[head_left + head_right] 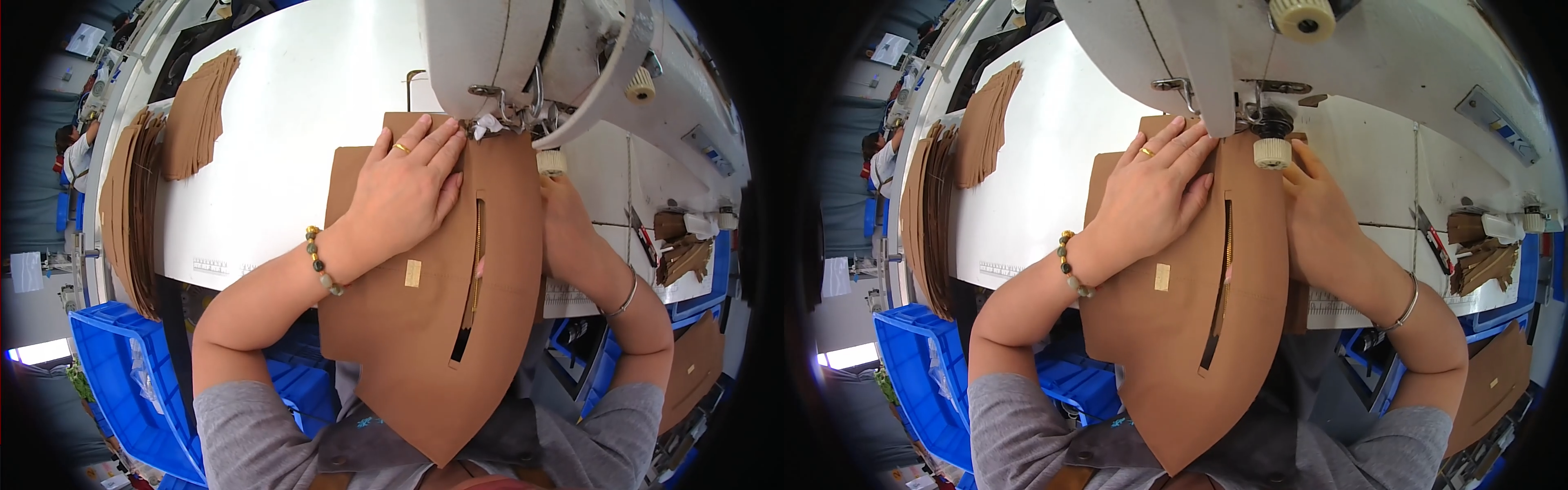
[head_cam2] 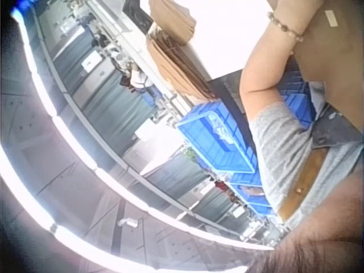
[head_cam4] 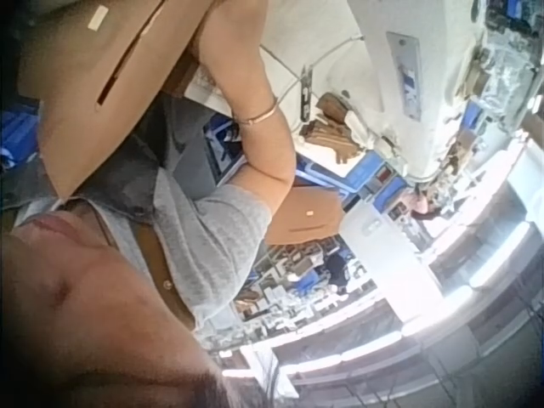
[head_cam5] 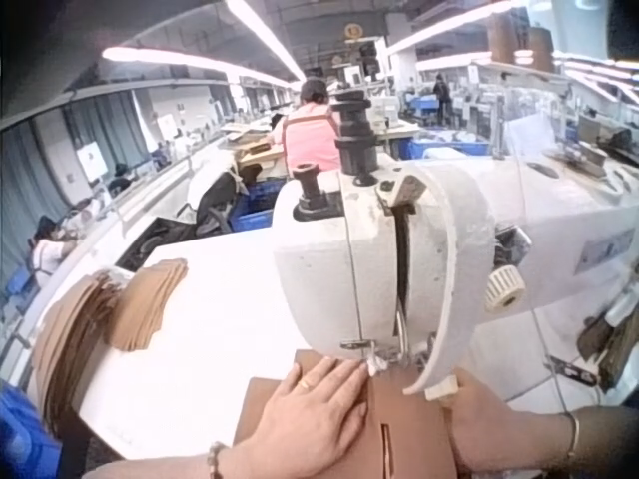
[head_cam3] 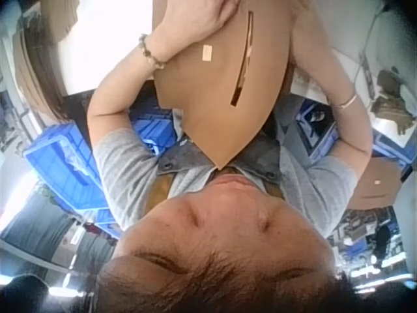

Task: Sewing a zipper onto a pre-cut leather panel using an industrial sewing machine.

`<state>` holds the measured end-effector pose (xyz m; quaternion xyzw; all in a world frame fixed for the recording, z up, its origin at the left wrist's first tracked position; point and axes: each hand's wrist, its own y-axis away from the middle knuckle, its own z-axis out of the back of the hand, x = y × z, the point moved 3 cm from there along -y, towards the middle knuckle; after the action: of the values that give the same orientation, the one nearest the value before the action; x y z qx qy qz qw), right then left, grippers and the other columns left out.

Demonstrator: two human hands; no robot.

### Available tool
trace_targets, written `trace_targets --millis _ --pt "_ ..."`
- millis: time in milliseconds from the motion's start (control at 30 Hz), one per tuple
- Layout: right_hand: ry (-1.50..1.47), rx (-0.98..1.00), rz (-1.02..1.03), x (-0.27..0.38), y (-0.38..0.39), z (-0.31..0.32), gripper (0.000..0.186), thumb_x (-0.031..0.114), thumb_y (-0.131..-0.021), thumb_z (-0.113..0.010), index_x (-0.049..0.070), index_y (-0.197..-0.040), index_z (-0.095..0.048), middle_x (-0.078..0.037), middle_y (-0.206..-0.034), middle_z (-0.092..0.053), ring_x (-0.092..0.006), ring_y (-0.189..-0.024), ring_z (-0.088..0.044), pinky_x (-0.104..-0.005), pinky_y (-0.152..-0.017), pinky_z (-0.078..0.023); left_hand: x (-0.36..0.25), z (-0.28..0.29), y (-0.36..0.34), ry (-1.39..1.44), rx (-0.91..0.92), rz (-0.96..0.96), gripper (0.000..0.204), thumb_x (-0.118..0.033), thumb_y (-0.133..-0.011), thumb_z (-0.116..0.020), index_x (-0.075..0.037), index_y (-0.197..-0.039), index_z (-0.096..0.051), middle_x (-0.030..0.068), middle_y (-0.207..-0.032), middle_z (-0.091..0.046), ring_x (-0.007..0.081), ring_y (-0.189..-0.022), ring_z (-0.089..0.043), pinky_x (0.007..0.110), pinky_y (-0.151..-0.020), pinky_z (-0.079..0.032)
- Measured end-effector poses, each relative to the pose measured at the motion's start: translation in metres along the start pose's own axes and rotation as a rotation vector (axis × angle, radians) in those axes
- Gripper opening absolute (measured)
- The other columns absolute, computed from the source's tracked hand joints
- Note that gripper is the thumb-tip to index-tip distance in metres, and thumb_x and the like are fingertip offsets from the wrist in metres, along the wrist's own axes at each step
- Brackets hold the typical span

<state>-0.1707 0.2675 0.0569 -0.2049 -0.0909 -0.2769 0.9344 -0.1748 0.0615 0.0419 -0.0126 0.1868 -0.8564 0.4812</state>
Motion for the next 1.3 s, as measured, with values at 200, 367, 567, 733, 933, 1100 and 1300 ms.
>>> trace_targets --millis 200,367,567,733,933,1100,1300 --pt "0.079 0.010 -0.006 0.000 0.000 -0.004 0.048 0.021 -0.081 -0.072 0.002 -0.125 -0.068 -0.016 -0.109 -0.066 -0.0356 -0.104 -0.064 -0.0585 -0.111 -0.040 0.019 -0.009 -0.019 -0.042 0.034 0.038 0.049 -0.030 -0.101 -0.058 -0.003 -0.141 -0.060 0.0127 -0.148 -0.060 0.0363 -0.137 -0.055 0.060 -0.110 -0.044" --pt "0.124 0.017 0.034 -0.001 -0.002 -0.001 0.065 0.028 -0.078 -0.078 0.011 -0.140 -0.064 -0.014 -0.126 -0.068 -0.0313 -0.109 -0.066 -0.0426 -0.075 -0.047 0.034 -0.014 -0.033 -0.040 -0.005 0.088 0.048 -0.031 -0.101 -0.058 -0.002 -0.140 -0.061 0.0127 -0.147 -0.060 0.0366 -0.136 -0.055 0.060 -0.109 -0.045" --pt "0.118 0.045 -0.010 0.000 0.001 -0.002 0.067 0.028 -0.079 -0.077 0.011 -0.142 -0.063 -0.012 -0.125 -0.068 -0.0301 -0.111 -0.066 -0.0422 -0.077 -0.048 0.018 0.004 -0.013 0.023 0.000 0.048 0.046 -0.028 -0.101 -0.061 -0.002 -0.138 -0.061 0.0142 -0.144 -0.061 0.0364 -0.135 -0.056 0.055 -0.110 -0.046" --pt "0.057 0.008 -0.017 0.001 0.000 -0.004 0.052 0.018 -0.080 -0.073 0.006 -0.130 -0.068 -0.016 -0.118 -0.066 -0.0352 -0.109 -0.064 -0.0578 -0.113 -0.039 -0.001 0.010 0.014 0.086 0.080 0.009 0.046 -0.024 -0.100 -0.064 -0.004 -0.142 -0.058 0.0124 -0.153 -0.054 0.0358 -0.144 -0.048 0.056 -0.118 -0.037" --pt "0.004 0.010 -0.041 0.000 -0.003 -0.001 0.051 0.020 -0.081 -0.072 0.006 -0.130 -0.068 -0.015 -0.116 -0.068 -0.0334 -0.110 -0.066 -0.0562 -0.115 -0.038 0.003 0.005 0.009 0.062 0.054 0.006 0.047 -0.023 -0.100 -0.064 -0.006 -0.144 -0.058 0.0113 -0.154 -0.055 0.0336 -0.145 -0.048 0.058 -0.116 -0.037" --pt "0.028 0.002 -0.041 0.000 -0.004 -0.002 0.051 0.019 -0.082 -0.071 0.006 -0.131 -0.067 -0.014 -0.115 -0.069 -0.0315 -0.107 -0.067 -0.0546 -0.115 -0.038 0.002 0.008 0.012 0.079 0.041 -0.050 0.043 -0.020 -0.100 -0.065 -0.011 -0.141 -0.062 0.0055 -0.150 -0.059 0.0299 -0.142 -0.052 0.061 -0.113 -0.039" --pt "0.020 0.002 -0.042 -0.001 -0.002 -0.004 0.052 0.019 -0.082 -0.070 0.007 -0.132 -0.067 -0.012 -0.117 -0.070 -0.0302 -0.103 -0.068 -0.0553 -0.113 -0.039 0.002 0.005 0.010 0.055 0.007 -0.084 0.038 -0.021 -0.100 -0.061 -0.010 -0.136 -0.066 0.0047 -0.145 -0.062 0.0282 -0.137 -0.057 0.068 -0.108 -0.042"
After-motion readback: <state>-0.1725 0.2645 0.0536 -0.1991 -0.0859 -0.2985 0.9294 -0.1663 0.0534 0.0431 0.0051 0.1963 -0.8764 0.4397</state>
